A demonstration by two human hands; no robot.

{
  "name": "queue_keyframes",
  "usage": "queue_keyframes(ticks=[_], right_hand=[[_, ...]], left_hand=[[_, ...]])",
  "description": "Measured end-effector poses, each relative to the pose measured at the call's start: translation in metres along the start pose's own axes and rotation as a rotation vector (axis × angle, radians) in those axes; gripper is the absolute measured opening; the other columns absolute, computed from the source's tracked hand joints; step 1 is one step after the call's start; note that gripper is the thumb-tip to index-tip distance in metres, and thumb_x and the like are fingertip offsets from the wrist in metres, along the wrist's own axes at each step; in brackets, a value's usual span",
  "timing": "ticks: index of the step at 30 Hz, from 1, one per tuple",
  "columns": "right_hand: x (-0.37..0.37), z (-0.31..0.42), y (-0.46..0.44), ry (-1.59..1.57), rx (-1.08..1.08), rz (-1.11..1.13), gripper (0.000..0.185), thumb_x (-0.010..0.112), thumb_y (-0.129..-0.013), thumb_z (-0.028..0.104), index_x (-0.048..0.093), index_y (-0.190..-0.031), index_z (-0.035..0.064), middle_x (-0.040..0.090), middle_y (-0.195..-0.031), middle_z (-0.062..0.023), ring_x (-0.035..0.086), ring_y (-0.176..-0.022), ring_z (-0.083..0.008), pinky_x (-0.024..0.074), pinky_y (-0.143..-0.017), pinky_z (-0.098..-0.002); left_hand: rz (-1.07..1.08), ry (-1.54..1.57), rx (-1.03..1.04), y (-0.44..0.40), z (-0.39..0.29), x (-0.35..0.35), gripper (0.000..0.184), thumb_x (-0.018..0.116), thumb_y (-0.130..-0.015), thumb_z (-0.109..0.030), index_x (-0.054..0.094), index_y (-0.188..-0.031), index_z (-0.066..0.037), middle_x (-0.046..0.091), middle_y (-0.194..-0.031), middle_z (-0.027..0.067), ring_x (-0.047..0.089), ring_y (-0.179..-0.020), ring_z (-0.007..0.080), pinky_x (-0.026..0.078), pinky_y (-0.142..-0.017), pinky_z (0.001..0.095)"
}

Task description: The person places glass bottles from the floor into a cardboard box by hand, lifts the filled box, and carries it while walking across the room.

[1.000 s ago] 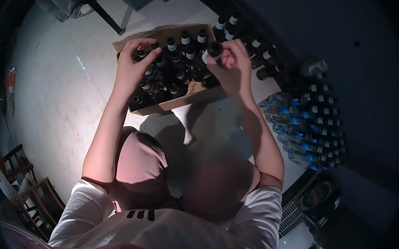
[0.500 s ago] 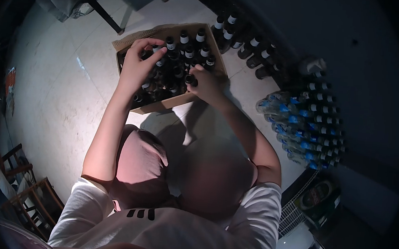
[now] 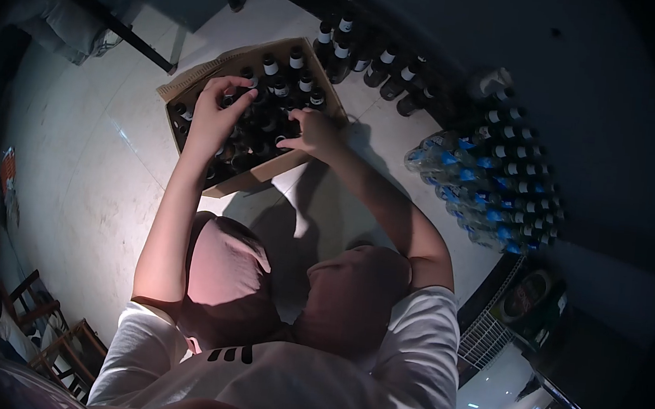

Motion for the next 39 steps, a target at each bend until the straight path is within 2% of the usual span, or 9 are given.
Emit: queue_keyframes(ticks=[2,5,7,11,18,20,24,33,39], right_hand=[[-0.015,-0.017,0.005,0.020,0.016,-0.127,0.055,0.085,-0.058,0.041,0.063,-0.091,0.0025,0.057,-0.067,-0.0057,0.056,-0.059,-0.0154,0.0455,-0.057,-0.0309],[-0.039,-0.047,0.015,-0.138,0.008,-0.370,0.049,0.085,-0.060,0.034,0.063,-0.090,0.0017,0.052,-0.062,-0.0028,0.048,-0.050,-0.0147,0.0419,-0.050,-0.0295],[-0.069,-0.054,0.028,-0.146,-0.155,-0.683,0.034,0.081,-0.069,0.010,0.061,-0.094,0.0018,0.045,-0.064,0.0027,0.040,-0.058,-0.0043,0.0350,-0.053,-0.0177],[-0.086,-0.123,0.044,-0.542,0.202,-0.899,0.025,0.075,-0.074,0.002,0.058,-0.093,-0.0008,0.038,-0.064,0.0075,0.033,-0.057,-0.0033,0.0311,-0.054,-0.0154],[-0.115,-0.236,0.062,-0.367,0.153,-1.370,0.034,0.077,-0.074,0.011,0.055,-0.098,0.0006,0.044,-0.062,0.0027,0.040,-0.057,-0.0058,0.0372,-0.053,-0.0215],[-0.119,-0.264,0.064,-0.220,0.511,-1.372,0.042,0.079,-0.073,0.019,0.053,-0.101,0.0015,0.048,-0.062,0.0005,0.045,-0.057,-0.0082,0.0407,-0.055,-0.0242],[-0.132,-0.274,0.064,-0.247,0.600,-1.365,0.050,0.080,-0.066,0.019,0.054,-0.105,0.0004,0.051,-0.063,-0.0046,0.053,-0.061,-0.0183,0.0469,-0.064,-0.0320],[-0.143,-0.275,0.061,-0.131,0.640,-1.312,0.039,0.080,-0.065,0.018,0.058,-0.093,0.0027,0.051,-0.063,-0.0067,0.053,-0.061,-0.0235,0.0462,-0.063,-0.0357],[-0.155,-0.247,0.066,-0.010,0.554,-1.291,0.026,0.077,-0.065,0.007,0.061,-0.084,-0.0012,0.050,-0.073,-0.0084,0.050,-0.064,-0.0238,0.0436,-0.062,-0.0357]], left_hand=[[0.019,0.007,0.036,0.000,-0.003,0.016,0.025,0.069,-0.077,-0.024,0.067,-0.096,-0.008,0.057,-0.104,0.0091,0.056,-0.098,0.0245,0.041,-0.085,0.0374],[0.048,-0.101,0.214,0.000,-0.014,0.047,0.026,0.071,-0.076,-0.024,0.065,-0.096,-0.007,0.057,-0.101,0.0087,0.054,-0.102,0.0276,0.036,-0.088,0.0393],[0.094,-0.125,0.282,0.001,-0.020,0.070,0.028,0.070,-0.075,-0.022,0.064,-0.098,-0.007,0.055,-0.104,0.0081,0.052,-0.104,0.0266,0.034,-0.089,0.0386],[0.143,-0.146,0.307,0.000,-0.025,0.103,0.029,0.069,-0.077,-0.022,0.062,-0.100,-0.006,0.052,-0.106,0.0089,0.050,-0.106,0.0271,0.033,-0.091,0.0399],[0.155,-0.153,0.372,-0.006,-0.015,0.127,0.029,0.069,-0.078,-0.024,0.063,-0.100,-0.006,0.052,-0.107,0.0092,0.049,-0.106,0.0273,0.034,-0.091,0.0404],[0.170,-0.164,0.360,-0.007,-0.011,0.131,0.029,0.069,-0.078,-0.024,0.063,-0.100,-0.006,0.051,-0.109,0.0091,0.049,-0.107,0.0270,0.034,-0.091,0.0405],[0.211,-0.145,0.290,-0.011,-0.003,0.138,0.028,0.070,-0.078,-0.023,0.063,-0.100,-0.007,0.050,-0.111,0.0084,0.048,-0.108,0.0259,0.034,-0.091,0.0396],[0.130,-0.157,0.339,-0.016,0.002,0.124,0.024,0.070,-0.078,-0.014,0.064,-0.099,-0.003,0.054,-0.108,0.0123,0.058,-0.098,0.0281,0.045,-0.085,0.0344],[0.140,-0.064,0.261,-0.019,0.011,0.108,0.025,0.070,-0.077,-0.023,0.064,-0.098,-0.009,0.052,-0.110,0.0077,0.053,-0.104,0.0263,0.037,-0.088,0.0388]])
Point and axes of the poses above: each hand's wrist, its own y-axis away from the middle knuckle, its own x-axis out of the palm, z = x × y, the point moved 6 cm from there along -y, towards the middle knuckle
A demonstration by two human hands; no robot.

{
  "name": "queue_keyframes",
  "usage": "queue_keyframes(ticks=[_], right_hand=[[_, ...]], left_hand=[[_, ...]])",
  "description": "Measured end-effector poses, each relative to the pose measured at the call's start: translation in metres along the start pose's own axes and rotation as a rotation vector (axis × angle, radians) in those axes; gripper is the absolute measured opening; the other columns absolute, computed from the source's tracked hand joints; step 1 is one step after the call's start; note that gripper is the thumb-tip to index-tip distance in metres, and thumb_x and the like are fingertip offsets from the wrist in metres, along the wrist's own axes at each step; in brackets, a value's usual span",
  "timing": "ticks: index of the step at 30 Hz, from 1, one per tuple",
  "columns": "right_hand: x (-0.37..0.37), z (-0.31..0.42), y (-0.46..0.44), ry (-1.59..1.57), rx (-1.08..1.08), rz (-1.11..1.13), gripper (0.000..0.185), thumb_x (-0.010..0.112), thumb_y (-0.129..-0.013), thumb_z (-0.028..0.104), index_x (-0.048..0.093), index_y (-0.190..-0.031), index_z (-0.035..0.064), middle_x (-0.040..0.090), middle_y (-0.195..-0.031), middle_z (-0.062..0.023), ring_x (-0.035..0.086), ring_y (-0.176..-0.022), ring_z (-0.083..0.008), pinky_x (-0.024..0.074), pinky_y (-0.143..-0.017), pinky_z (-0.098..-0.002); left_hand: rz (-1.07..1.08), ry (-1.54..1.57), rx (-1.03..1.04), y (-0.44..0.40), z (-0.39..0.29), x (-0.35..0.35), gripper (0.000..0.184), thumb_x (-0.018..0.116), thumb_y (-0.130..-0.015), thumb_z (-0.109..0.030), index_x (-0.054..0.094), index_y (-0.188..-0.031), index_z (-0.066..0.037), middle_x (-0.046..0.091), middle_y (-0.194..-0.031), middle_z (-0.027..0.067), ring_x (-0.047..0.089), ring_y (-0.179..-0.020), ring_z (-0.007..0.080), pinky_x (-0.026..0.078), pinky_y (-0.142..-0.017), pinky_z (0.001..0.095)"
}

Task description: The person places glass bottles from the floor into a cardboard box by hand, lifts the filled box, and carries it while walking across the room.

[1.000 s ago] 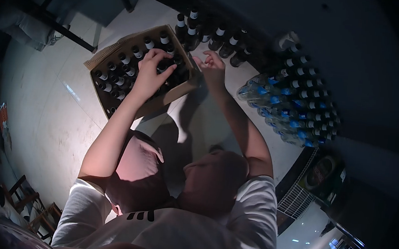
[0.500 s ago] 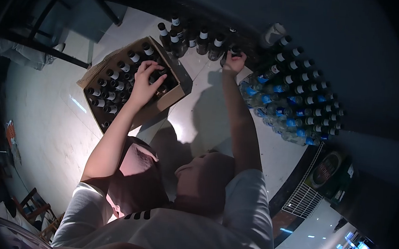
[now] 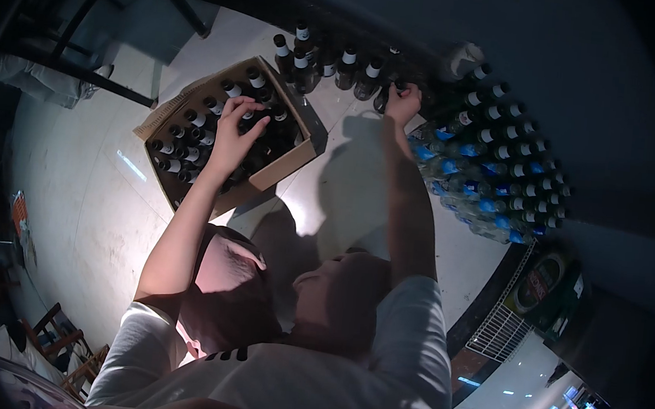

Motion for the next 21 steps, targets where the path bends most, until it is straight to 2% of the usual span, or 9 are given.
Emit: queue_keyframes(ticks=[3,5,8,10,11,13,15,18,21], right_hand=[[-0.024,0.052,0.010,-0.177,-0.266,0.070,0.023,0.074,-0.068,0.005,0.058,-0.082,-0.0023,0.046,-0.072,-0.0066,0.045,-0.062,-0.0193,0.0407,-0.059,-0.0302],[-0.046,0.103,0.019,-0.235,-0.324,0.171,0.020,0.072,-0.071,0.003,0.057,-0.083,-0.0023,0.043,-0.072,-0.0053,0.039,-0.062,-0.0134,0.0368,-0.056,-0.0252],[-0.078,0.179,0.033,-0.259,-0.379,0.281,0.021,0.072,-0.073,0.003,0.057,-0.085,-0.0032,0.042,-0.074,-0.0039,0.038,-0.062,-0.0107,0.0349,-0.055,-0.0233],[-0.093,0.230,0.049,-0.308,-0.508,0.436,0.022,0.073,-0.074,0.003,0.057,-0.088,-0.0025,0.041,-0.075,-0.0008,0.038,-0.063,-0.0074,0.0331,-0.055,-0.0201],[-0.095,0.239,0.055,-0.309,-0.514,0.443,0.022,0.073,-0.074,0.003,0.057,-0.088,-0.0025,0.041,-0.075,-0.0008,0.038,-0.063,-0.0074,0.0331,-0.055,-0.0201],[-0.087,0.246,0.068,-0.551,-0.300,0.611,0.024,0.074,-0.074,0.004,0.056,-0.090,-0.0011,0.042,-0.077,0.0014,0.038,-0.063,-0.0051,0.0321,-0.055,-0.0177],[-0.075,0.249,0.087,-0.608,-0.231,0.726,0.028,0.076,-0.072,0.003,0.056,-0.091,0.0003,0.041,-0.077,0.0019,0.037,-0.062,-0.0035,0.0315,-0.053,-0.0170],[-0.054,0.254,0.121,-0.749,-0.344,0.890,0.029,0.075,-0.070,-0.002,0.057,-0.092,0.0009,0.042,-0.078,0.0016,0.036,-0.061,-0.0040,0.0316,-0.052,-0.0178],[-0.045,0.260,0.149,-0.565,-0.571,0.957,0.026,0.074,-0.070,-0.001,0.058,-0.090,0.0001,0.044,-0.077,-0.0005,0.039,-0.062,-0.0066,0.0341,-0.054,-0.0190]], left_hand=[[-0.027,-0.018,-0.005,0.002,0.004,-0.010,0.025,0.071,-0.077,-0.023,0.065,-0.097,-0.009,0.053,-0.108,0.0080,0.053,-0.104,0.0262,0.039,-0.087,0.0382],[-0.029,0.069,-0.042,0.002,0.006,-0.017,0.025,0.071,-0.076,-0.022,0.065,-0.095,-0.008,0.054,-0.106,0.0084,0.054,-0.103,0.0265,0.039,-0.086,0.0376],[-0.102,0.037,-0.027,0.000,0.005,-0.028,0.023,0.071,-0.076,-0.021,0.065,-0.094,-0.007,0.055,-0.105,0.0086,0.055,-0.101,0.0262,0.041,-0.085,0.0369],[-0.131,0.077,-0.065,-0.002,0.002,-0.035,0.023,0.071,-0.077,-0.021,0.065,-0.095,-0.007,0.055,-0.106,0.0085,0.054,-0.103,0.0260,0.039,-0.088,0.0374],[-0.139,0.078,-0.069,-0.001,0.000,-0.038,0.023,0.071,-0.077,-0.021,0.065,-0.095,-0.007,0.055,-0.106,0.0085,0.054,-0.103,0.0260,0.039,-0.088,0.0374],[-0.157,0.008,-0.069,-0.001,-0.005,-0.044,0.026,0.069,-0.079,-0.018,0.065,-0.099,-0.003,0.054,-0.109,0.0117,0.056,-0.096,0.0237,0.045,-0.086,0.0325],[-0.159,0.000,-0.073,0.002,-0.006,-0.050,0.025,0.069,-0.079,-0.019,0.065,-0.099,-0.003,0.054,-0.109,0.0115,0.056,-0.097,0.0235,0.045,-0.086,0.0326],[-0.174,-0.045,-0.059,0.007,-0.010,-0.063,0.025,0.069,-0.079,-0.018,0.065,-0.098,-0.002,0.055,-0.106,0.0110,0.056,-0.097,0.0232,0.044,-0.086,0.0330],[-0.189,-0.020,-0.075,0.011,-0.014,-0.078,0.025,0.069,-0.079,-0.018,0.066,-0.098,-0.003,0.056,-0.106,0.0105,0.056,-0.097,0.0231,0.044,-0.086,0.0328]])
Point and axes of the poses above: each hand's wrist, its own y-axis away from the middle knuckle, its own x-axis out of the palm, z = x × y, the point moved 6 cm from there along -y, towards the middle knuckle
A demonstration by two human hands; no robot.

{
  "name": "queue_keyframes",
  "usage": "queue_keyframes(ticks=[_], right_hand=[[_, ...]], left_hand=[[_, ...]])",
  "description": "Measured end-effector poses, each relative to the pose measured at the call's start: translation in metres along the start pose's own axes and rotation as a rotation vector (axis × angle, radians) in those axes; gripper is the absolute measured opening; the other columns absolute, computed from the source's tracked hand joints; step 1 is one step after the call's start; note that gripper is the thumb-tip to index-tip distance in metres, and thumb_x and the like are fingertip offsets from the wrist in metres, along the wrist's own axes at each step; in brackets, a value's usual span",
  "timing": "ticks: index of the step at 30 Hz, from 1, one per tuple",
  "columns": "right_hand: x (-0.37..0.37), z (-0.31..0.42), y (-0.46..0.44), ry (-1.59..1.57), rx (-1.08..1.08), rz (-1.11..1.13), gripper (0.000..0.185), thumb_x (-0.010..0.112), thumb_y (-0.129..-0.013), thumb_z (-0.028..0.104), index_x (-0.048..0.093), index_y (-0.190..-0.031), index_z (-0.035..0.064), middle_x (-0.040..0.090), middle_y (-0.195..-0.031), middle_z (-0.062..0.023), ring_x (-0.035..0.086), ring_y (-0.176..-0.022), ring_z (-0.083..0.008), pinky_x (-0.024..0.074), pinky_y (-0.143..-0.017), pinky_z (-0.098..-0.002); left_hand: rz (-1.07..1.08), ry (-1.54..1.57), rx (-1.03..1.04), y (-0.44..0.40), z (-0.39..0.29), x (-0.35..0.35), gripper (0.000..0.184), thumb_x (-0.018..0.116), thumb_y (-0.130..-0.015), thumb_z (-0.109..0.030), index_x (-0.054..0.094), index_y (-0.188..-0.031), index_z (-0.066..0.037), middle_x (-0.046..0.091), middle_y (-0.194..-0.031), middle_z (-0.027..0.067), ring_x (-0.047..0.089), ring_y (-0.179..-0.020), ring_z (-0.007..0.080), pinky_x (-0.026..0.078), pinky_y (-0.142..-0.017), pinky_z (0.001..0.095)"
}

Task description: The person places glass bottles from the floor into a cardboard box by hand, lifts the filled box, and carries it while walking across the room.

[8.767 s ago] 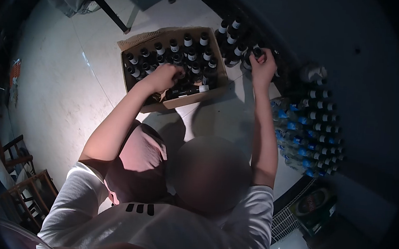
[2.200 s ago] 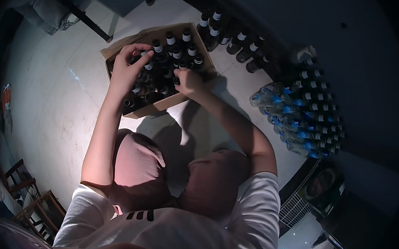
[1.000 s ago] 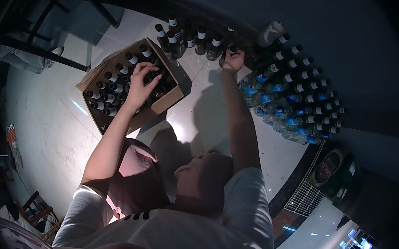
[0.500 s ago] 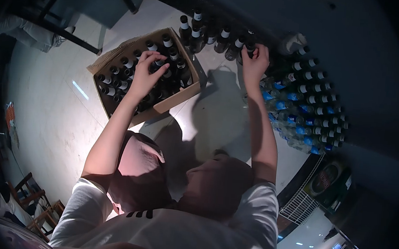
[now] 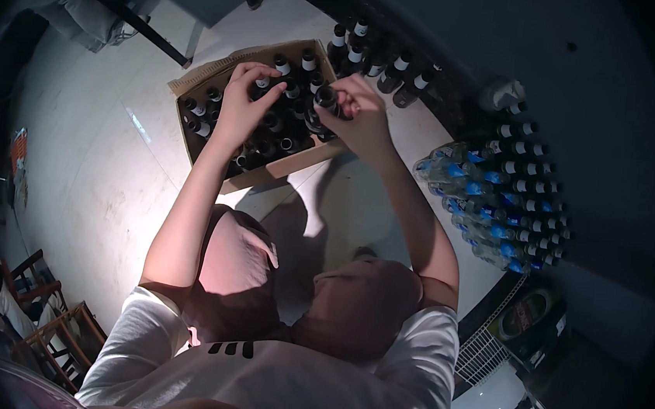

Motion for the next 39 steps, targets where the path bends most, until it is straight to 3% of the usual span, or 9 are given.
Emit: queue_keyframes(ticks=[10,17,20,23,24,27,33,39], right_hand=[[0.047,-0.048,0.020,0.182,0.110,0.293,0.024,0.074,-0.069,0.007,0.057,-0.086,0.0031,0.045,-0.075,-0.0046,0.046,-0.064,-0.0173,0.0406,-0.058,-0.0295],[0.062,-0.071,0.012,0.245,0.171,0.364,0.028,0.073,-0.065,0.007,0.055,-0.086,0.0046,0.045,-0.073,-0.0062,0.048,-0.068,-0.0219,0.0409,-0.060,-0.0339],[0.064,-0.071,0.013,0.269,0.167,0.371,0.027,0.072,-0.063,0.005,0.053,-0.083,0.0044,0.043,-0.071,-0.0066,0.048,-0.067,-0.0226,0.0404,-0.059,-0.0340],[0.063,-0.075,0.018,0.285,0.159,0.360,0.025,0.072,-0.066,0.002,0.053,-0.081,0.0019,0.043,-0.073,-0.0044,0.044,-0.064,-0.0150,0.0378,-0.057,-0.0285],[0.063,-0.075,0.021,0.279,0.158,0.366,0.025,0.072,-0.066,0.002,0.053,-0.081,0.0019,0.043,-0.073,-0.0044,0.044,-0.064,-0.0150,0.0378,-0.057,-0.0285],[0.060,-0.070,0.024,0.253,0.094,0.282,0.023,0.070,-0.065,0.000,0.053,-0.080,0.0015,0.043,-0.072,-0.0039,0.044,-0.061,-0.0136,0.0374,-0.056,-0.0264],[0.067,-0.062,0.027,0.299,0.028,0.285,0.020,0.070,-0.067,-0.002,0.055,-0.080,0.0016,0.043,-0.072,-0.0039,0.042,-0.059,-0.0130,0.0370,-0.054,-0.0254],[0.065,-0.060,0.032,0.235,0.158,0.311,0.021,0.070,-0.069,-0.002,0.055,-0.083,0.0025,0.040,-0.073,-0.0001,0.038,-0.062,-0.0087,0.0337,-0.055,-0.0225]], left_hand=[[-0.006,0.059,-0.006,0.003,-0.008,-0.015,0.025,0.069,-0.079,-0.018,0.065,-0.099,-0.003,0.056,-0.106,0.0094,0.055,-0.099,0.0221,0.044,-0.086,0.0324],[-0.002,0.156,-0.059,0.003,0.001,-0.021,0.025,0.071,-0.077,-0.021,0.066,-0.097,-0.007,0.057,-0.103,0.0085,0.055,-0.098,0.0248,0.043,-0.087,0.0353],[0.093,0.081,-0.061,0.004,0.006,-0.039,0.026,0.069,-0.079,-0.018,0.065,-0.099,-0.003,0.056,-0.104,0.0083,0.055,-0.098,0.0204,0.043,-0.087,0.0308],[0.164,-0.083,0.002,0.017,0.021,-0.069,0.024,0.068,-0.079,-0.016,0.065,-0.099,-0.003,0.057,-0.105,0.0085,0.055,-0.099,0.0223,0.042,-0.088,0.0302],[0.171,-0.163,-0.026,0.026,0.030,-0.076,0.023,0.069,-0.077,-0.020,0.065,-0.093,-0.005,0.056,-0.102,0.0101,0.051,-0.103,0.0289,0.036,-0.092,0.0391],[0.291,-0.564,-0.014,0.064,0.057,-0.079,0.027,0.070,-0.074,-0.018,0.063,-0.098,-0.006,0.053,-0.102,0.0092,0.047,-0.102,0.0271,0.036,-0.089,0.0395],[0.258,-0.797,-0.081,0.090,0.103,-0.081,0.048,0.076,-0.065,-0.028,0.061,-0.104,-0.006,0.059,-0.100,0.0092,0.048,-0.103,0.0270,0.033,-0.088,0.0425],[0.359,-0.828,-0.043,0.083,0.127,-0.060,0.045,0.076,-0.063,-0.030,0.062,-0.100,-0.008,0.065,-0.085,0.0077,0.051,-0.098,0.0259,0.032,-0.087,0.0422]])
Point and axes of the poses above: each hand's wrist, its own y-axis away from the middle knuckle, its own x-axis out of the palm, z = x × y, the point moved 6 cm from there along -y, towards the middle knuckle
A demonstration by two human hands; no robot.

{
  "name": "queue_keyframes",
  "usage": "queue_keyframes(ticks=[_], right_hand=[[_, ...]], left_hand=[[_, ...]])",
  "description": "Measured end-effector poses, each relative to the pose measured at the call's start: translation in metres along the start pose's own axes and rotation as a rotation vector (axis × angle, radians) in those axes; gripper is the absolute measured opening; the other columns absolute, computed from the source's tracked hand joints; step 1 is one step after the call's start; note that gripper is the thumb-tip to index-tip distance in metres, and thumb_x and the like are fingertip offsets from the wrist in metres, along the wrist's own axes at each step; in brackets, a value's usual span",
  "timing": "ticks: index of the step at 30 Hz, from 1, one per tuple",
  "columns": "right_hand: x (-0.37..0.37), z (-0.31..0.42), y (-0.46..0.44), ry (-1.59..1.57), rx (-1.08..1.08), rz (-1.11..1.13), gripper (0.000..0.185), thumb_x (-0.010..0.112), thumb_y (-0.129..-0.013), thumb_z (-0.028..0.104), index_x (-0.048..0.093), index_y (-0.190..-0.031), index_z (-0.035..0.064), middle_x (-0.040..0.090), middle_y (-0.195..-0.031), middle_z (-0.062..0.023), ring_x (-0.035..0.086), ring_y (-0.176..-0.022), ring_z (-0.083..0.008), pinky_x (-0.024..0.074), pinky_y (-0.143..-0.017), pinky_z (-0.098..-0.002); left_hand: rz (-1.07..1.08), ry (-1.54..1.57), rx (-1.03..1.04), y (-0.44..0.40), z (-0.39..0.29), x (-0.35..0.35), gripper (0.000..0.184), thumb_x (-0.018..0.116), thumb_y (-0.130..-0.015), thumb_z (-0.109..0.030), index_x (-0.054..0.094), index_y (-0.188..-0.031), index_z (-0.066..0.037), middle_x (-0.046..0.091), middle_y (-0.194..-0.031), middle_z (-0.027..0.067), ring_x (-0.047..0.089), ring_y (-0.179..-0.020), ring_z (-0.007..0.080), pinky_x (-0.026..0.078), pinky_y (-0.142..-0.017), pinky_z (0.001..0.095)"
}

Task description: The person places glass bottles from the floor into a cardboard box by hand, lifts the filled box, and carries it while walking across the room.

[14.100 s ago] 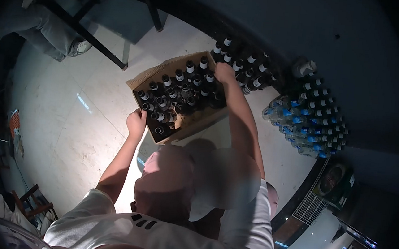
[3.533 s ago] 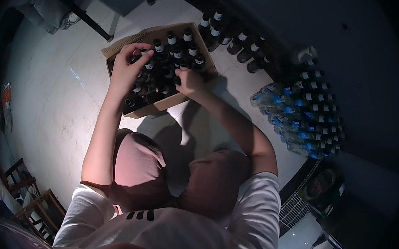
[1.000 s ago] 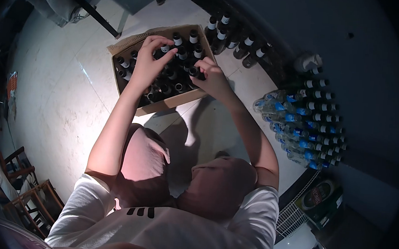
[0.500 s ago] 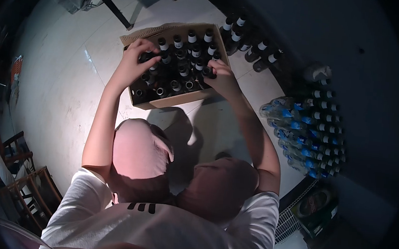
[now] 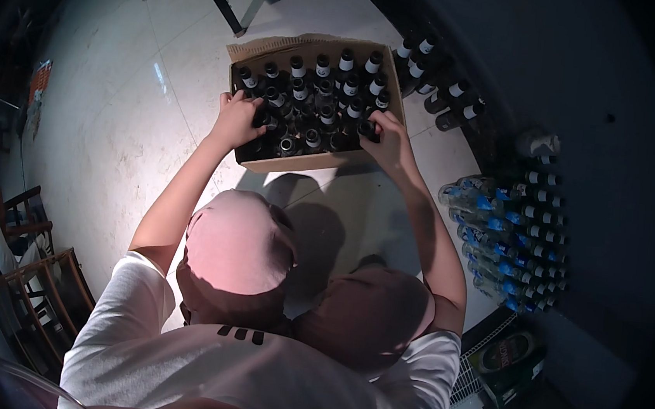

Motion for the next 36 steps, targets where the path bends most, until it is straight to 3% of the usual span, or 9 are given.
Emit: queue_keyframes(ticks=[3,11,14,17,20,24,31,34,36], right_hand=[[-0.001,0.000,0.002,0.001,0.036,0.019,0.022,0.069,-0.070,-0.002,0.054,-0.086,0.0025,0.040,-0.075,0.0005,0.038,-0.063,-0.0080,0.0329,-0.055,-0.0219],[0.001,-0.004,0.002,-0.026,0.085,0.047,0.022,0.069,-0.071,-0.001,0.054,-0.087,0.0018,0.040,-0.075,0.0002,0.039,-0.063,-0.0080,0.0341,-0.057,-0.0223],[0.000,-0.003,0.002,0.002,0.054,0.033,0.022,0.069,-0.072,0.000,0.053,-0.086,0.0015,0.040,-0.075,0.0004,0.039,-0.063,-0.0080,0.0341,-0.057,-0.0223],[-0.002,0.002,0.002,0.008,0.034,0.023,0.022,0.070,-0.071,-0.001,0.053,-0.086,0.0015,0.041,-0.074,0.0001,0.039,-0.063,-0.0081,0.0339,-0.057,-0.0221],[-0.014,0.008,-0.001,-0.067,0.070,-0.060,0.022,0.070,-0.071,-0.003,0.054,-0.086,0.0014,0.042,-0.074,-0.0001,0.039,-0.062,-0.0082,0.0336,-0.056,-0.0224],[-0.053,0.059,-0.018,-0.022,-0.045,-0.212,0.027,0.072,-0.066,-0.005,0.051,-0.081,0.0012,0.039,-0.073,-0.0008,0.035,-0.060,-0.0092,0.0321,-0.053,-0.0222],[-0.062,0.139,-0.040,-0.071,-0.089,-0.111,0.018,0.070,-0.072,0.000,0.058,-0.086,0.0025,0.045,-0.075,0.0019,0.042,-0.063,-0.0053,0.0339,-0.057,-0.0197],[-0.046,0.153,-0.055,-0.139,-0.116,-0.049,0.019,0.069,-0.073,0.001,0.059,-0.089,0.0018,0.046,-0.075,0.0017,0.043,-0.066,-0.0046,0.0346,-0.058,-0.0195],[-0.029,0.155,-0.064,-0.143,-0.159,0.024,0.022,0.071,-0.074,0.004,0.060,-0.093,0.0007,0.045,-0.075,0.0012,0.043,-0.067,-0.0053,0.0353,-0.059,-0.0196]], left_hand=[[0.091,-0.015,0.008,-0.005,-0.003,0.008,0.053,0.074,-0.065,-0.031,0.060,-0.109,-0.004,0.065,-0.087,0.0116,0.051,-0.099,0.0261,0.032,-0.088,0.0408],[-0.050,0.132,0.055,-0.002,-0.003,0.005,0.046,0.074,-0.065,-0.028,0.062,-0.103,-0.006,0.065,-0.085,0.0116,0.051,-0.097,0.0264,0.031,-0.088,0.0440],[-0.053,0.157,0.008,-0.002,0.004,-0.012,0.037,0.073,-0.066,-0.026,0.064,-0.096,-0.006,0.064,-0.083,0.0121,0.052,-0.095,0.0272,0.031,-0.088,0.0434],[0.076,0.100,-0.010,-0.002,0.009,-0.018,0.037,0.073,-0.066,-0.025,0.064,-0.097,-0.006,0.064,-0.080,0.0122,0.052,-0.094,0.0275,0.031,-0.088,0.0432],[0.048,0.065,0.020,0.003,0.013,-0.007,0.038,0.074,-0.065,-0.025,0.064,-0.097,-0.006,0.064,-0.079,0.0119,0.053,-0.094,0.0272,0.031,-0.087,0.0433],[0.071,0.029,-0.010,0.006,0.014,0.009,0.041,0.076,-0.064,-0.025,0.063,-0.098,-0.006,0.065,-0.081,0.0110,0.053,-0.095,0.0266,0.031,-0.087,0.0430],[0.086,-0.029,-0.047,0.007,0.014,0.003,0.045,0.075,-0.065,-0.027,0.060,-0.102,-0.006,0.064,-0.083,0.0100,0.053,-0.097,0.0268,0.031,-0.088,0.0436],[0.084,-0.011,-0.091,0.013,0.012,-0.007,0.048,0.074,-0.066,-0.028,0.059,-0.106,-0.006,0.062,-0.092,0.0104,0.052,-0.100,0.0268,0.031,-0.089,0.0442],[-0.149,0.045,-0.060,0.015,0.008,-0.032,0.052,0.074,-0.067,-0.030,0.058,-0.109,-0.005,0.058,-0.101,0.0096,0.049,-0.104,0.0266,0.029,-0.091,0.0430]])
Point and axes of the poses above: each hand's wrist, its own y-axis away from the middle knuckle, its own x-axis out of the palm, z = x × y, the point moved 6 cm from there along -y, towards the middle knuckle
